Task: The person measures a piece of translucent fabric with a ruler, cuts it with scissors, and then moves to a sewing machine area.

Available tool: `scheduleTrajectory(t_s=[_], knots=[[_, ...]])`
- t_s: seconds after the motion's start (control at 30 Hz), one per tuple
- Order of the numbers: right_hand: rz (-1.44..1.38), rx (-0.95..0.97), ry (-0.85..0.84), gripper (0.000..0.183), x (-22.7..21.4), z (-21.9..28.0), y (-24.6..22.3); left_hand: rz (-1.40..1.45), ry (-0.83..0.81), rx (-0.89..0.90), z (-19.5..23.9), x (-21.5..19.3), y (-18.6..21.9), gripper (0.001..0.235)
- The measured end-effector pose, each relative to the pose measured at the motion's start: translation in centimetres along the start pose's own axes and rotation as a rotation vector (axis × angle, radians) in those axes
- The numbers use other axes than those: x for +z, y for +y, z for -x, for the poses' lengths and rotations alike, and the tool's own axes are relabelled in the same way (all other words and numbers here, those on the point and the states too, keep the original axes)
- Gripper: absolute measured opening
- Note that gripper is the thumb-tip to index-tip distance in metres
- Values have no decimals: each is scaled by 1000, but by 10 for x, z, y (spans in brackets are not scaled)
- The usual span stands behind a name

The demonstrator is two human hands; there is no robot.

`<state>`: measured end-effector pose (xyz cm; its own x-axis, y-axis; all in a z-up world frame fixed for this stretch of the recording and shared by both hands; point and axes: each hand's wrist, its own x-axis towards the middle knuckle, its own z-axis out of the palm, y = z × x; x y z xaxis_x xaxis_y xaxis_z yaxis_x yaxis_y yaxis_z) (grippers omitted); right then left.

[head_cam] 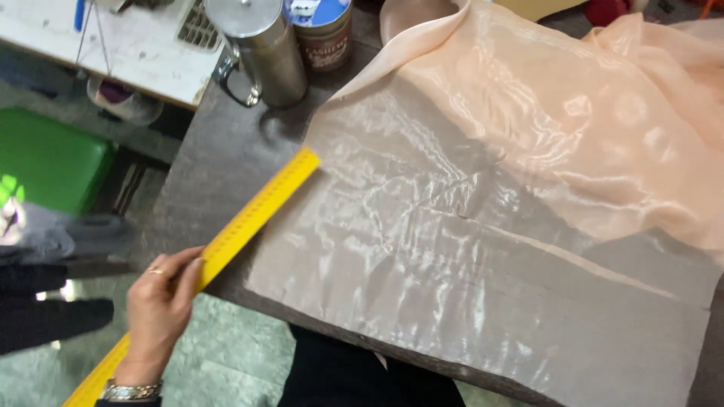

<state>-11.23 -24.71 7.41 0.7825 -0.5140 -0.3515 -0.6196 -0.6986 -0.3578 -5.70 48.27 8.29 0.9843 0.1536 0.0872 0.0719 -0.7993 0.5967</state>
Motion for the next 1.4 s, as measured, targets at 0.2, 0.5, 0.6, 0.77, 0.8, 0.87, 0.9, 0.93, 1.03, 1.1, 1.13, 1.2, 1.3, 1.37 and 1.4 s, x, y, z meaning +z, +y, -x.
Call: scheduleTrajectory(t_s=[0.2,0.5,0.6,0.77,0.8,0.87,0.9,0.93,1.03,1.1,1.13,1.2,1.3,1.37,1.4], knots=[[-21,143,90,25,65,118,-74,-80,-75,81,-58,-15,-77,21],[-328,473,-282,16,155,235,-251,-288,-184,235,-105,-12,-101,36],[-510,630,-354,17,167,263,-276,-341,-188,248,-110,-1,-95,39],[-740,712,-427,23,184,299,-269,-419,-71,481,-114,17,-98,38],[-769,704,-446,25,187,308,-265,-367,-62,543,-115,19,-100,39],[-827,682,-480,29,194,324,-258,-311,-62,614,-117,21,-90,40],[-856,668,-496,31,197,332,-255,-184,-128,706,-118,21,-77,38],[-883,649,-511,33,201,338,-251,-53,-190,792,-118,22,-64,35],[-971,608,-553,39,210,365,-240,166,-472,926,-106,34,1,29],[-1030,584,-583,44,215,386,-235,147,-537,1026,-90,49,15,32],[-1057,563,-594,46,218,393,-232,128,-579,1121,-82,58,22,37],[-1112,519,-619,50,223,407,-227,158,-609,1207,-73,69,25,38],[-1076,490,-568,51,236,433,-220,180,-637,1330,-65,76,27,30],[-1011,485,-501,52,246,442,-216,179,-640,1378,-64,80,26,22],[-1096,389,-550,52,249,443,-216,176,-669,1382,-64,81,23,25]])
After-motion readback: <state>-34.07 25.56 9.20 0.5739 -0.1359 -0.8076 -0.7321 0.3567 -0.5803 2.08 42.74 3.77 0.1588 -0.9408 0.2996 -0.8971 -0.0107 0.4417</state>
